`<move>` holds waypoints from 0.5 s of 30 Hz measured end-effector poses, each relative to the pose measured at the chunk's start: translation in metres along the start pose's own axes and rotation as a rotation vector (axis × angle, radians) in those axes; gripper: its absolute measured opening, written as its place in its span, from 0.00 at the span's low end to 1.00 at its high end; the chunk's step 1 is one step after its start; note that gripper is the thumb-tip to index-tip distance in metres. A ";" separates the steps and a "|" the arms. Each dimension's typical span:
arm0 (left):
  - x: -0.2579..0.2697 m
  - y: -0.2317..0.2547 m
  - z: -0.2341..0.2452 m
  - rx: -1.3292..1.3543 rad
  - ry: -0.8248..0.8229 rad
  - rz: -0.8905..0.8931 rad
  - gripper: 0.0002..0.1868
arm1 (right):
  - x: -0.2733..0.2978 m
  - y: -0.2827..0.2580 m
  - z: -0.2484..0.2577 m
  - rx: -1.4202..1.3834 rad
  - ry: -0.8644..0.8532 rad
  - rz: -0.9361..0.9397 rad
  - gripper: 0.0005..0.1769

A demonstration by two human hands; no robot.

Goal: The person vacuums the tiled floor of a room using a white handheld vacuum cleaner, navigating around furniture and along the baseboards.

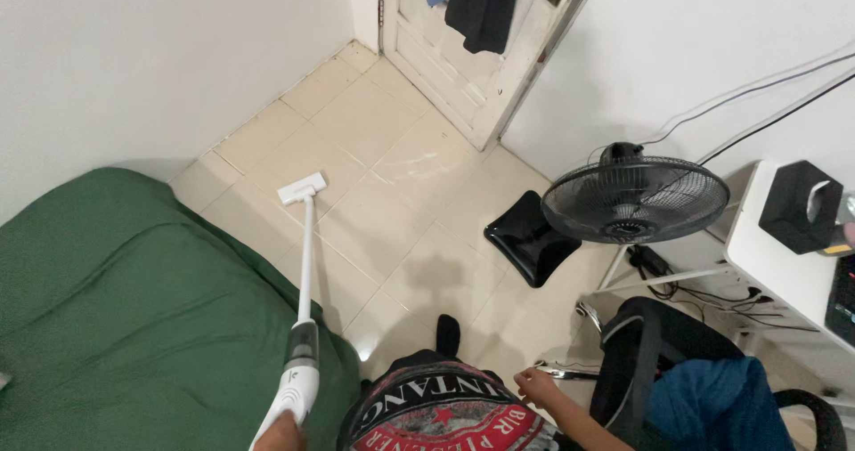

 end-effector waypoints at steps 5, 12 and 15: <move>0.009 -0.028 -0.004 -0.012 0.011 0.019 0.25 | 0.007 -0.004 0.011 0.017 0.035 -0.017 0.25; -0.023 -0.013 0.042 0.006 0.079 0.010 0.21 | 0.015 -0.039 0.025 0.065 0.070 0.145 0.24; -0.039 0.025 0.076 0.018 0.037 -0.018 0.22 | 0.012 -0.048 0.022 0.057 0.054 0.163 0.23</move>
Point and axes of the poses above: each hand's wrist, its own x-axis away from the middle knuckle, its own z-axis out of the back of the hand, y = z × x, the point moved 8 cm from there along -x, towards the middle knuckle, and after that the axes turned 9 degrees about -y, right-handed, at the moved point
